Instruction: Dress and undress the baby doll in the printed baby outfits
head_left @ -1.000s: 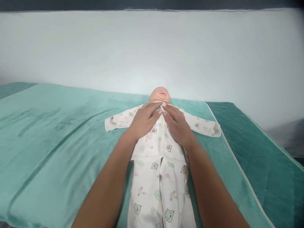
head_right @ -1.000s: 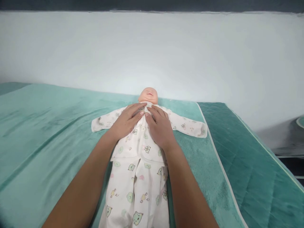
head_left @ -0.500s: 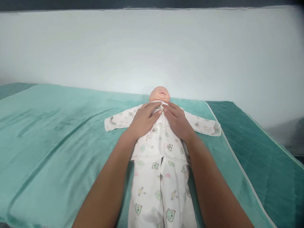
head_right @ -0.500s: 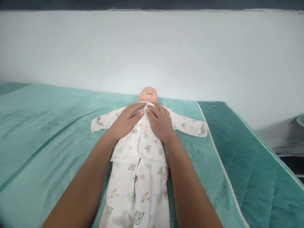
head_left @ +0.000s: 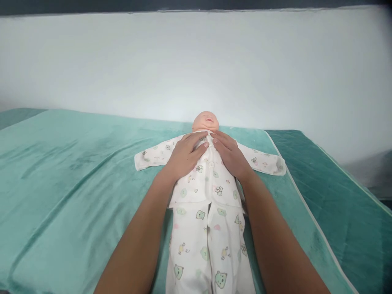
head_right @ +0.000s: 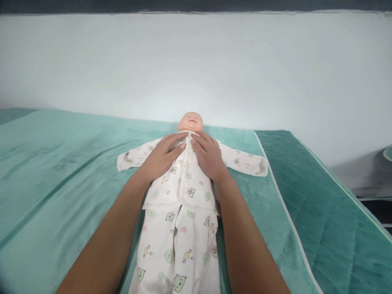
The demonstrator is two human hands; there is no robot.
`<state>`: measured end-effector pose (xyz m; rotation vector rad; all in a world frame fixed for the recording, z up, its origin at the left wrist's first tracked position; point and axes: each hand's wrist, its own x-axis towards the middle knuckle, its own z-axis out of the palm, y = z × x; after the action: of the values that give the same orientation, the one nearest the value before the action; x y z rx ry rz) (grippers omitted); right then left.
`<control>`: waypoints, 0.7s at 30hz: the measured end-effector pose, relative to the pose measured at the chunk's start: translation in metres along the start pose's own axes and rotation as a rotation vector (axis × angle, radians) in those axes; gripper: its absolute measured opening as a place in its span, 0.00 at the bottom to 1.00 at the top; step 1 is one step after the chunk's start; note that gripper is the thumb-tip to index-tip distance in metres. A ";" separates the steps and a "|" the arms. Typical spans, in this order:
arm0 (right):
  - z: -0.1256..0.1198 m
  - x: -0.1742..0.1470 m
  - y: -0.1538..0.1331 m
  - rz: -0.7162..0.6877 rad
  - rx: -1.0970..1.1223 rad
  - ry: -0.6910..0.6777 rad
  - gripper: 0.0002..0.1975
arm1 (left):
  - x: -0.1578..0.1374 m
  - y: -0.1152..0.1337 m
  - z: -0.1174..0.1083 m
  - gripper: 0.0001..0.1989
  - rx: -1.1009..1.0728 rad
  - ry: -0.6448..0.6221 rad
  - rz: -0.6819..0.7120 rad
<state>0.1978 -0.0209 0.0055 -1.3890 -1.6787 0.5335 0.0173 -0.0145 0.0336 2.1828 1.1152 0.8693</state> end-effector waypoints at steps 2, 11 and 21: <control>-0.002 0.000 -0.002 -0.010 -0.002 -0.018 0.21 | 0.000 -0.001 0.001 0.23 -0.026 0.013 -0.001; -0.004 -0.011 0.032 -0.101 -0.139 0.119 0.25 | -0.022 -0.060 0.002 0.24 0.232 0.315 -0.044; -0.084 -0.093 0.136 0.052 -0.718 0.303 0.25 | -0.105 -0.113 -0.051 0.31 0.595 0.400 -0.523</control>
<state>0.3443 -0.0860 -0.0872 -1.9011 -1.6457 -0.2905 -0.1239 -0.0362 -0.0436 1.9999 2.2550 0.8150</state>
